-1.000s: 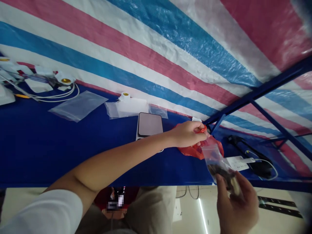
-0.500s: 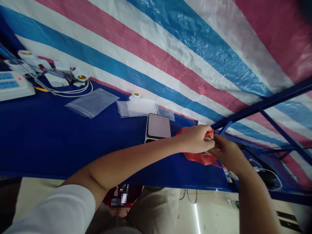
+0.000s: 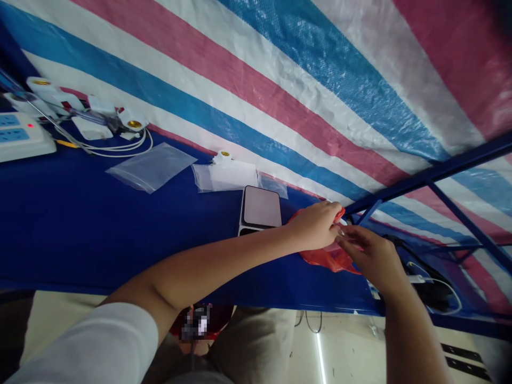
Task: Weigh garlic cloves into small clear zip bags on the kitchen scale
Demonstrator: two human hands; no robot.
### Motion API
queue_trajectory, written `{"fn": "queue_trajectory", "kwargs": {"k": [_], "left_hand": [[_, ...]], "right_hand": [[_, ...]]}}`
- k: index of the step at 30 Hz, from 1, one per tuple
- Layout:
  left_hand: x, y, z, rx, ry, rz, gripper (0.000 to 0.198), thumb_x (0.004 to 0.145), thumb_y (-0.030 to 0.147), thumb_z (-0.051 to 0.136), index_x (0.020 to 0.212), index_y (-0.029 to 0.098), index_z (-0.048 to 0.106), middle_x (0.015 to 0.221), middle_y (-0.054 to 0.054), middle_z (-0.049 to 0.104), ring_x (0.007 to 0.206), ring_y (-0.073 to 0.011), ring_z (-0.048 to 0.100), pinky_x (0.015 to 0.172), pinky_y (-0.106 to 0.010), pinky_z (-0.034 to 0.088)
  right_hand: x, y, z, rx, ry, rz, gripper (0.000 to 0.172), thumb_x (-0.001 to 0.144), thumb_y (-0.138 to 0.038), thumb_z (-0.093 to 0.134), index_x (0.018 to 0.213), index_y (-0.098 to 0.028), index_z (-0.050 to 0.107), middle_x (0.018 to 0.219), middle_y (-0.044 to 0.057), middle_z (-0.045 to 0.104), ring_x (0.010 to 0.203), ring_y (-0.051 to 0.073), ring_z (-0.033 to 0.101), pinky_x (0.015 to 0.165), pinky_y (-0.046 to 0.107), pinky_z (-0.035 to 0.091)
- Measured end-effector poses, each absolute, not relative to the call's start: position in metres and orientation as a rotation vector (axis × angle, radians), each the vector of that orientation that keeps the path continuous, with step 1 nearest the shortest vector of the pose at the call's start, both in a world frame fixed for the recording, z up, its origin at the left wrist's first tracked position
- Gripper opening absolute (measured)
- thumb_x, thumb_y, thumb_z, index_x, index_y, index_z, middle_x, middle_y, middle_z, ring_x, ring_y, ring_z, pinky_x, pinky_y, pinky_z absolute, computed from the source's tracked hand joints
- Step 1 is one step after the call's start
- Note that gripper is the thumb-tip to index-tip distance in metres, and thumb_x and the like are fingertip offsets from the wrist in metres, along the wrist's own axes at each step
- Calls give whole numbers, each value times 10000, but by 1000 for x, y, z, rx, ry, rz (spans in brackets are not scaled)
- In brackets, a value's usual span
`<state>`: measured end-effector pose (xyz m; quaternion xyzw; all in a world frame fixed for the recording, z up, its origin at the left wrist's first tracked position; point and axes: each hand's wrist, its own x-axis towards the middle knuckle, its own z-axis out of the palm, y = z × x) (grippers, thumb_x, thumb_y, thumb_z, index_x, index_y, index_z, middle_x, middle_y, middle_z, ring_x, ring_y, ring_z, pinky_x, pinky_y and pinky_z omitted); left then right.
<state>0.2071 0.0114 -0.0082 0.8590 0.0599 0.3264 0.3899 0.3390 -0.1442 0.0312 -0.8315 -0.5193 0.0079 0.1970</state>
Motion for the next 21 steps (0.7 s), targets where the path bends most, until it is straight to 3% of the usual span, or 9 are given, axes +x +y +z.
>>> {"fn": "queue_trajectory", "kwargs": {"k": [2, 7, 12, 17, 21], "left_hand": [[207, 11, -9, 2208, 147, 846, 102, 880, 135, 545, 979, 156, 544, 1039, -105, 675, 948, -195, 632, 768, -298, 447], [207, 11, -10, 2218, 140, 821, 94, 884, 105, 509, 931, 170, 559, 867, -61, 680, 816, -180, 633, 675, -297, 401], [210, 11, -10, 2113, 134, 916, 98, 890, 111, 491, 908, 185, 552, 888, -56, 677, 817, -172, 622, 696, -303, 403], [214, 12, -9, 1820, 164, 998, 132, 867, 180, 583, 804, 208, 470, 791, 0, 606, 761, -141, 590, 710, -291, 431], [219, 11, -7, 1424, 189, 954, 207, 841, 228, 645, 842, 216, 438, 830, 21, 577, 740, -111, 603, 707, -270, 487]], "right_hand": [[338, -146, 31, -2315, -1450, 29, 395, 826, -523, 708, 1070, -217, 763, 941, 68, 781, 844, 263, 750, 766, 357, 573], [337, -149, 33, -2272, -1464, -22, 332, 859, -522, 687, 978, -221, 761, 944, 55, 776, 843, 246, 744, 737, 327, 565], [338, -147, 34, -2317, -1480, -45, 353, 879, -507, 657, 1039, -208, 754, 880, 54, 773, 785, 241, 746, 679, 307, 547], [337, -144, 36, -2356, -1426, -274, 330, 867, -505, 636, 942, -206, 755, 836, 55, 764, 725, 227, 730, 661, 294, 519], [337, -148, 40, -2392, -1309, -480, 312, 850, -504, 643, 922, -216, 742, 801, 50, 756, 725, 232, 723, 675, 301, 502]]}}
